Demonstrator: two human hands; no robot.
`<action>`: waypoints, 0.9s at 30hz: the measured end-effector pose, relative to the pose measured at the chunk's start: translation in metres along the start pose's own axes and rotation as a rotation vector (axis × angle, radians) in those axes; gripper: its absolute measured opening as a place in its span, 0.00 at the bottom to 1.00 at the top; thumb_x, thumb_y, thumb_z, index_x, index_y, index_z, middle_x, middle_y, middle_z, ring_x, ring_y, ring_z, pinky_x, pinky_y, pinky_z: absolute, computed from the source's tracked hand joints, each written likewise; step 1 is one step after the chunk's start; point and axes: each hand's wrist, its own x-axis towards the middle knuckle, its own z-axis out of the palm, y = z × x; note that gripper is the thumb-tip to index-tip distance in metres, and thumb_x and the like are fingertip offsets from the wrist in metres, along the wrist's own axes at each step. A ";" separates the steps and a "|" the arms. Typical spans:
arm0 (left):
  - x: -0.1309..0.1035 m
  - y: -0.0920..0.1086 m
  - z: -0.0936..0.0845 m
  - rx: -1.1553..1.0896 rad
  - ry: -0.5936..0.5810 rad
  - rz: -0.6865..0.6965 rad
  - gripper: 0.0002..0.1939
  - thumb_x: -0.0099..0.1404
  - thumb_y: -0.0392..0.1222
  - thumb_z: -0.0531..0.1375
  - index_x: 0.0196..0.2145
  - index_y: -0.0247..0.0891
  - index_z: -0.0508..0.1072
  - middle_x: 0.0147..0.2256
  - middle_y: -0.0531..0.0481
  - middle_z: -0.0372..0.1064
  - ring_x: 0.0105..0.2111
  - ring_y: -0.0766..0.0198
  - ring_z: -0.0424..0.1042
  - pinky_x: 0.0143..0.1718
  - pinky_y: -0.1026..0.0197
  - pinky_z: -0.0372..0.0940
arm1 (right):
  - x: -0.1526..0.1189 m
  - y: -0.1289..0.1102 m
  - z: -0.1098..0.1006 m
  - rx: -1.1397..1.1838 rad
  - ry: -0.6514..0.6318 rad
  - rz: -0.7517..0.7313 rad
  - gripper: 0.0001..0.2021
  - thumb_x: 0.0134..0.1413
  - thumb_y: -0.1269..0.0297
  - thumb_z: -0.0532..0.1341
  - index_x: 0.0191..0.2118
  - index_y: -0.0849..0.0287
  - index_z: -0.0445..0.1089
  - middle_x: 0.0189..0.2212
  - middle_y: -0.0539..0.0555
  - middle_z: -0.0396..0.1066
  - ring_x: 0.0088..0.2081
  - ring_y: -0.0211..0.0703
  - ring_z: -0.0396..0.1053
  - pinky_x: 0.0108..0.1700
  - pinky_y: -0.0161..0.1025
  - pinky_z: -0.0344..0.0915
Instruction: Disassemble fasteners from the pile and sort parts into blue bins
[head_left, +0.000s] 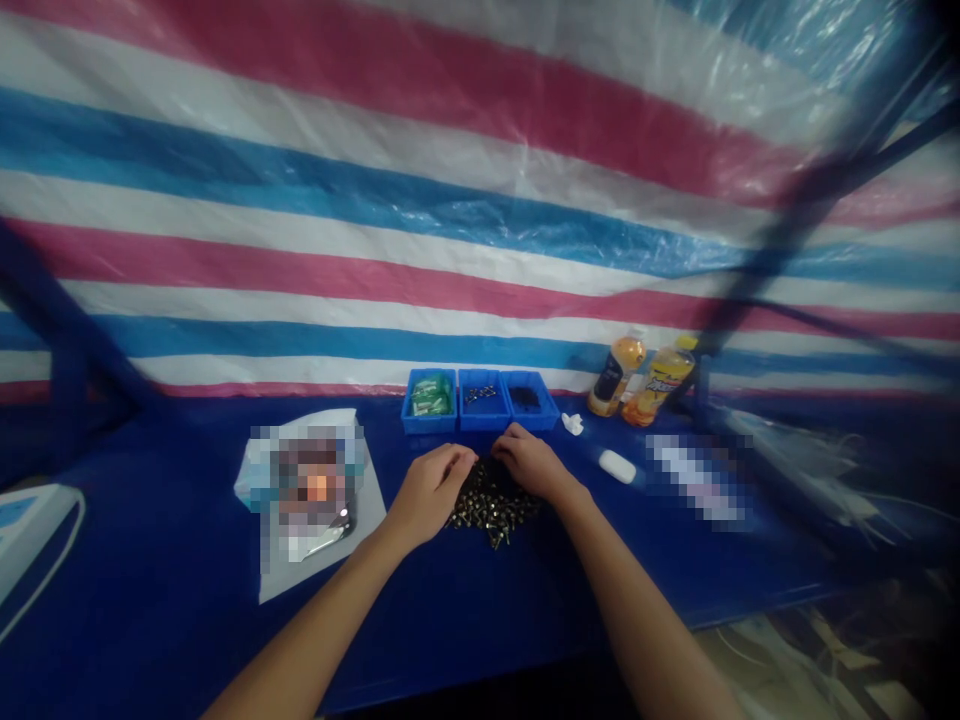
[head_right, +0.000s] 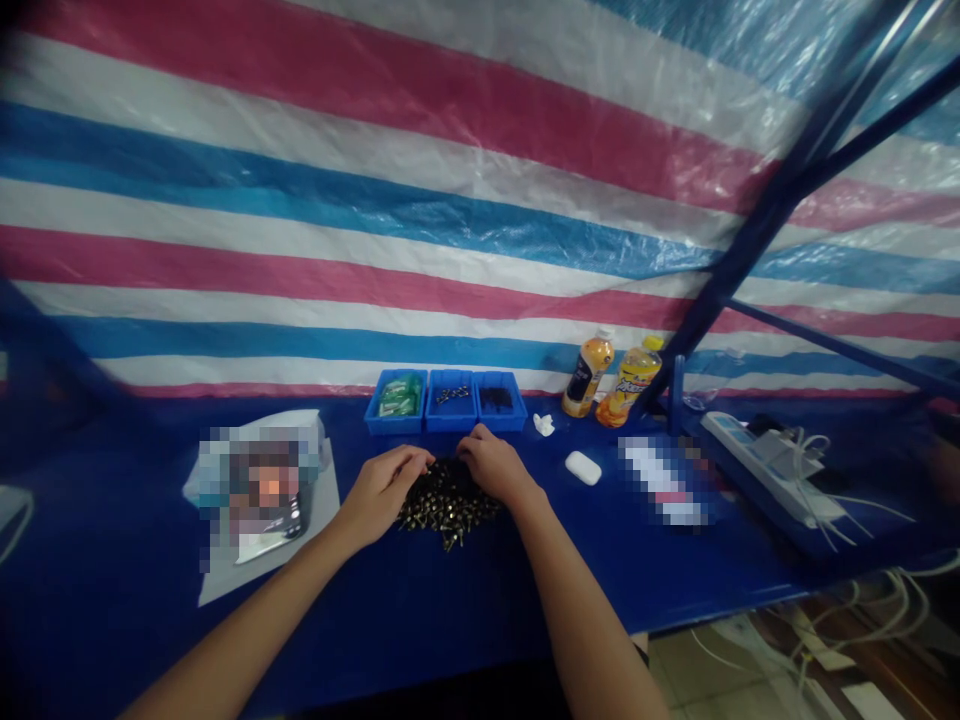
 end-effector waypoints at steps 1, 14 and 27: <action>0.000 0.000 0.000 -0.001 -0.002 0.001 0.16 0.71 0.47 0.49 0.38 0.40 0.75 0.37 0.52 0.74 0.39 0.61 0.71 0.42 0.61 0.62 | -0.002 0.001 0.000 0.004 0.013 0.012 0.10 0.62 0.65 0.55 0.42 0.52 0.73 0.45 0.53 0.66 0.40 0.40 0.69 0.41 0.34 0.61; 0.000 -0.002 0.002 0.052 -0.035 -0.008 0.16 0.70 0.49 0.50 0.37 0.41 0.75 0.35 0.53 0.74 0.34 0.62 0.70 0.38 0.62 0.61 | 0.003 -0.001 0.002 -0.030 0.054 0.297 0.15 0.59 0.51 0.57 0.47 0.48 0.73 0.43 0.53 0.70 0.43 0.45 0.69 0.40 0.38 0.61; 0.000 -0.003 0.003 0.106 0.010 0.031 0.12 0.67 0.48 0.54 0.40 0.40 0.74 0.32 0.51 0.72 0.31 0.63 0.70 0.35 0.61 0.63 | -0.014 -0.015 -0.016 0.650 0.081 -0.004 0.09 0.59 0.61 0.58 0.40 0.58 0.72 0.35 0.53 0.74 0.37 0.42 0.69 0.42 0.38 0.63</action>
